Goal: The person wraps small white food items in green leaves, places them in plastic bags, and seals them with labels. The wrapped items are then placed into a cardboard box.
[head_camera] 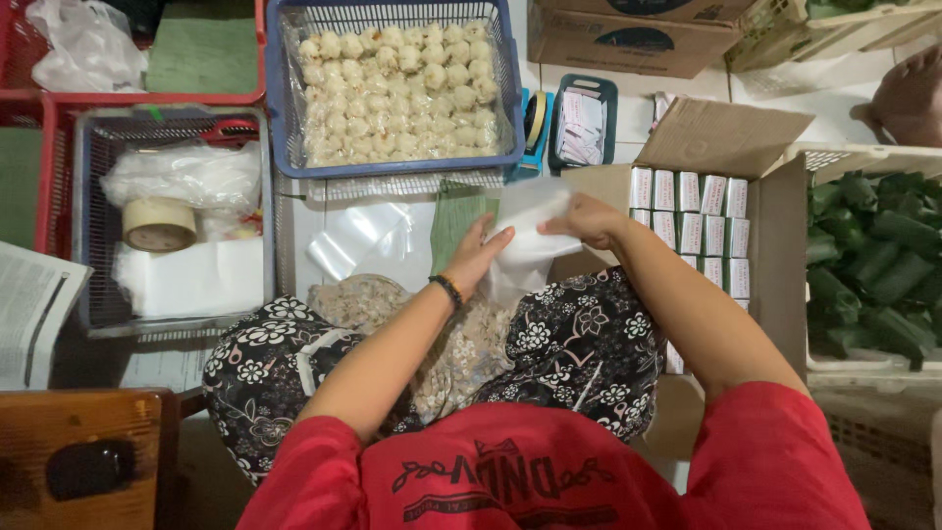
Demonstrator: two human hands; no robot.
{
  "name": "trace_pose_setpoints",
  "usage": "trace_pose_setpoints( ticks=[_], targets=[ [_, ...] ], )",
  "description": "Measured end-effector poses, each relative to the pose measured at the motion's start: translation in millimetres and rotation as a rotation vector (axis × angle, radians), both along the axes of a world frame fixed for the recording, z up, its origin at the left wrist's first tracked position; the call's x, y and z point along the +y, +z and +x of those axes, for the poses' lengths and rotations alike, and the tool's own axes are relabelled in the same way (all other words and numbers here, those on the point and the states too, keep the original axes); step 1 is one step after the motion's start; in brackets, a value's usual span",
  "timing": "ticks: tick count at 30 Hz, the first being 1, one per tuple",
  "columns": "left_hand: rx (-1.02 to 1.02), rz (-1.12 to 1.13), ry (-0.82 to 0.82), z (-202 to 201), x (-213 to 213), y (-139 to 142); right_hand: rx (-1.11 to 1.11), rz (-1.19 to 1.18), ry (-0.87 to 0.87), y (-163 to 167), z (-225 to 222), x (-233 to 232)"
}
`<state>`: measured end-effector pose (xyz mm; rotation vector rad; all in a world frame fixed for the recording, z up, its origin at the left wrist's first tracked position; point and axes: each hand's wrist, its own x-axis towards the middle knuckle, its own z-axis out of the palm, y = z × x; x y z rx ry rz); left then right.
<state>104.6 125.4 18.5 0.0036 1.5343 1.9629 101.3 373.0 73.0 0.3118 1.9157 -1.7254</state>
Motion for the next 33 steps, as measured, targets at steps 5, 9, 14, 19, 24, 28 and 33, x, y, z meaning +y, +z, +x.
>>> trace_pose_setpoints(
  ticks=[5, 9, 14, 19, 24, 28, 33],
  targets=[
    [0.272, -0.055, 0.127, -9, 15, -39, -0.044, 0.078, 0.014, -15, -5, -2],
    [0.678, -0.377, 0.176, -12, 14, -49, 0.128, 0.31, -0.038, -25, -11, -4],
    [0.799, -0.36, 0.215, -9, 23, -57, 0.218, 0.275, -0.156, -23, -13, -5],
    [0.728, -0.345, 0.272, -13, 27, -61, 0.332, 0.196, -0.187, -39, -14, -9],
    [0.605, -0.345, 0.343, -15, 33, -56, 0.797, 0.391, -0.137, -44, -16, -8],
    [0.86, -0.45, 0.397, -20, 30, -42, 0.854, 0.543, -0.171, -24, -8, -15],
    [0.834, -0.286, 0.321, -26, 17, -3, 0.958, 0.539, -0.116, 18, 10, -22]
  ],
)
